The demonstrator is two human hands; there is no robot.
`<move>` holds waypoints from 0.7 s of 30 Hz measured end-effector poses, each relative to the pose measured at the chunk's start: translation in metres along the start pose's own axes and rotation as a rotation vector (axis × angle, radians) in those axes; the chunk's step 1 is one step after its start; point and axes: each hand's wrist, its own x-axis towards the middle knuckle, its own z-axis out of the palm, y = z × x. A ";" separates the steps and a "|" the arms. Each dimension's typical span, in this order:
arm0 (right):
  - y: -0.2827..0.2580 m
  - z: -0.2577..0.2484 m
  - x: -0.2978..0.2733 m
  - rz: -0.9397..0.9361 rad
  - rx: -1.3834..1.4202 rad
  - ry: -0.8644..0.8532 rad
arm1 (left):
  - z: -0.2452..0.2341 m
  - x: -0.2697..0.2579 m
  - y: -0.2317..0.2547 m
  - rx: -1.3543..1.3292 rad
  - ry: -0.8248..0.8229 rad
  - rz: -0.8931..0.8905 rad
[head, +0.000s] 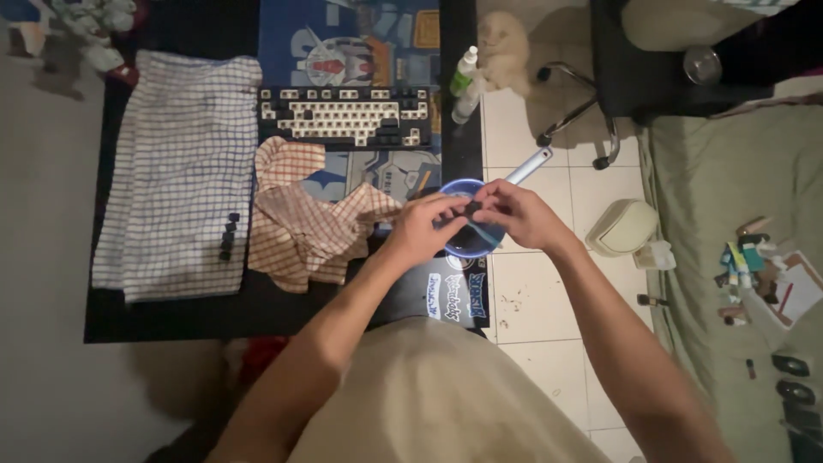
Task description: Cleaning and drying mechanical keyboard switches and keycaps at a desk.
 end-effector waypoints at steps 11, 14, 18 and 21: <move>-0.005 -0.003 -0.009 -0.042 0.098 0.063 | -0.001 0.012 0.024 -0.026 0.015 -0.004; 0.003 -0.004 -0.008 -0.047 0.077 0.095 | 0.001 0.013 0.024 -0.036 0.014 -0.024; 0.026 -0.005 -0.007 -0.130 0.232 0.059 | 0.003 0.012 0.024 -0.088 0.007 0.000; 0.038 -0.005 -0.009 -0.076 0.230 0.070 | -0.001 0.013 0.027 -0.023 -0.025 0.106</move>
